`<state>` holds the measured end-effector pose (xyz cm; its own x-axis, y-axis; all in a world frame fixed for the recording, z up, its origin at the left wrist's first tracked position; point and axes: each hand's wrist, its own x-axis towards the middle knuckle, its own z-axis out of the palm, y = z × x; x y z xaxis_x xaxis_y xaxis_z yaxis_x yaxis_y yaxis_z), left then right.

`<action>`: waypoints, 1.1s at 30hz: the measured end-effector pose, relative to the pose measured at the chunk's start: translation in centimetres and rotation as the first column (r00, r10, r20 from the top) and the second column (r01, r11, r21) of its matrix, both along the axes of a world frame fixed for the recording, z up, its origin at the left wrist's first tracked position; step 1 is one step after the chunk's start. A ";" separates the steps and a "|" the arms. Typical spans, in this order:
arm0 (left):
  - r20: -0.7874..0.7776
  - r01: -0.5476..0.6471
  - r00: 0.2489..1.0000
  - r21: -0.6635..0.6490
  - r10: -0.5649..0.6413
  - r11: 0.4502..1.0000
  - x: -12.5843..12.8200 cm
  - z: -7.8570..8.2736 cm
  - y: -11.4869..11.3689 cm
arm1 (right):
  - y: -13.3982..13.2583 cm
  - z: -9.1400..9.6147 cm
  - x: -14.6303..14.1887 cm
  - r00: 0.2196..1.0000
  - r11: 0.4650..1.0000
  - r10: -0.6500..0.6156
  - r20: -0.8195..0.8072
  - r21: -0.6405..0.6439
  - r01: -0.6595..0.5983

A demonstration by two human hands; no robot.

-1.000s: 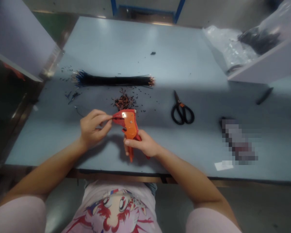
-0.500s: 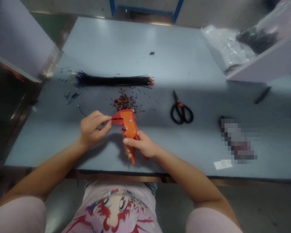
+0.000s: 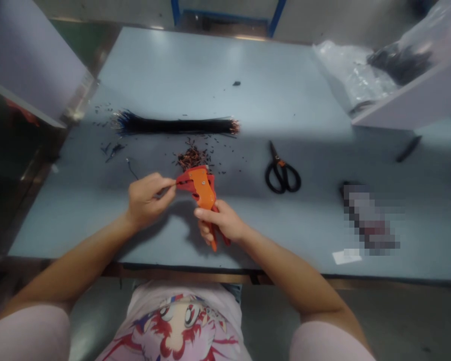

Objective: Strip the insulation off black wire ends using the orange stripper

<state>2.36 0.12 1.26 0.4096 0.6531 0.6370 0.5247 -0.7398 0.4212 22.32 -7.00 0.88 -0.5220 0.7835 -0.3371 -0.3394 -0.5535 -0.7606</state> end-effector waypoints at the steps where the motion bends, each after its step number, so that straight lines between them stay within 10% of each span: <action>1: 0.008 -0.008 1.000 0.003 0.008 1.000 -0.2 0.1 0.2 | 0.2 0.2 0.3 0.999 0.999 -0.035 -0.003 -0.006 0.035; 6: 0.146 -0.095 0.983 -0.108 0.110 0.990 -1.0 0.9 1.4 | 1.4 1.4 2.3 0.971 0.969 -0.238 0.014 -0.060 0.239; 18: 0.178 -0.016 0.982 -0.262 0.065 0.965 0.1 0.5 0.6 | 0.3 0.8 0.9 0.997 0.997 0.076 0.006 -0.022 -0.076; 33: 0.155 0.087 0.986 -0.169 -0.060 0.982 0.2 0.7 0.2 | -0.3 1.1 0.5 0.997 0.998 0.065 -0.035 0.007 -0.065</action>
